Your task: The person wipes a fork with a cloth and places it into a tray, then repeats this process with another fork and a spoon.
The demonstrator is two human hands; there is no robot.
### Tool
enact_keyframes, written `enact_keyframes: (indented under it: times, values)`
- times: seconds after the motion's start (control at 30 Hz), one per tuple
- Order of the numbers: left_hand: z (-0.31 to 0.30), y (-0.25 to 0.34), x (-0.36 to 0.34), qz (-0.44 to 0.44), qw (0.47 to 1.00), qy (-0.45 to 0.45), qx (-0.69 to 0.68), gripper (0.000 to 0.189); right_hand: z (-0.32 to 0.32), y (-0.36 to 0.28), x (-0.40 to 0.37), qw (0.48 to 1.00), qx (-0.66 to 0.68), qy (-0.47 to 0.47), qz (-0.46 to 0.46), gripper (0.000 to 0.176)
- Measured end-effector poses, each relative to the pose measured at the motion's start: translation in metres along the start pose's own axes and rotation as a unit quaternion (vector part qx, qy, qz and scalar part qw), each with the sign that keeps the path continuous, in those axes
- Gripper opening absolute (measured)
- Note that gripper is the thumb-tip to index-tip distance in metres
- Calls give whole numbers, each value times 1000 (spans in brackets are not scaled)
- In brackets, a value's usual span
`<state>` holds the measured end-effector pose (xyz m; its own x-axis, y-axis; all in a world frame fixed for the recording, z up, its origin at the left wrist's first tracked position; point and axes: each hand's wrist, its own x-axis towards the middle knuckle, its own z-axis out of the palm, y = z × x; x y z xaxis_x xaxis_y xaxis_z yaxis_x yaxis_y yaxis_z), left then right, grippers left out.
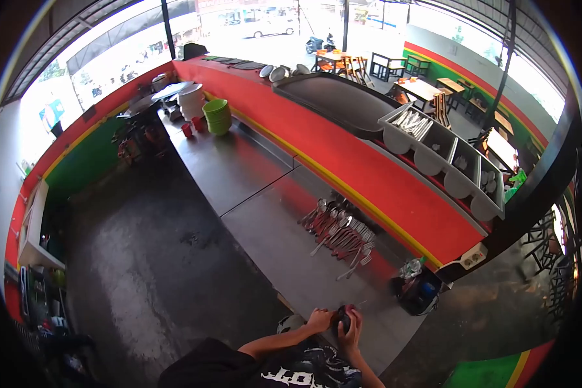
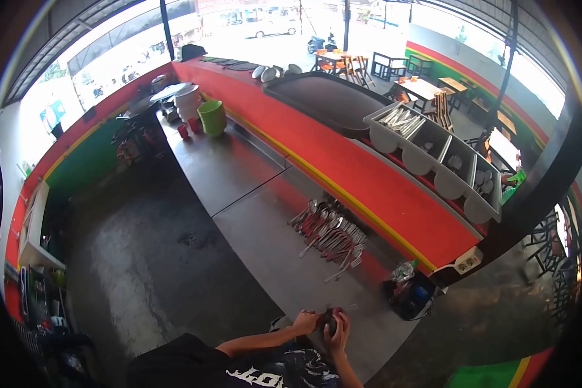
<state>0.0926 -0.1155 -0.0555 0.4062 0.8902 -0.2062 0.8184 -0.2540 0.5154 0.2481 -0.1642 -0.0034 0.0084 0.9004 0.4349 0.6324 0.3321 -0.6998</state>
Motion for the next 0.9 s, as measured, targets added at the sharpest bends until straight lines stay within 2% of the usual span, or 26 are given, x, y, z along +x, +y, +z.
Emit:
enact_keyframes:
  times: [0.07,0.13,0.23,0.33,0.43,0.63,0.77,0.83,0.9]
  values:
    - [4,3,-4,-6,999,-38,0,30,-5,-5,0,996,-50,-52,-46,39]
    - [2,5,-4,-4,997,-72,-23,34,-5,-10,-2,997,-51,-38,-39,32]
    - [7,0,-10,23,998,-27,-58,40,-1,-7,3,997,-64,-21,-39,26]
    - [8,1,-16,9,998,-45,-36,41,3,8,5,995,-96,0,-38,22]
    - [16,-7,-19,8,993,-70,-97,34,1,28,8,991,-127,38,-21,19]
    - [35,-16,-28,5,987,-12,-157,32,4,37,12,987,-143,78,10,14]
    - [29,-13,-35,-8,986,-28,-167,31,8,40,14,980,-162,114,22,14]
    - [17,-8,-39,-17,985,-51,-161,32,13,46,19,968,-115,188,123,15]
    - [11,-6,-44,-5,985,-62,-160,32,11,51,24,933,-85,259,234,16]
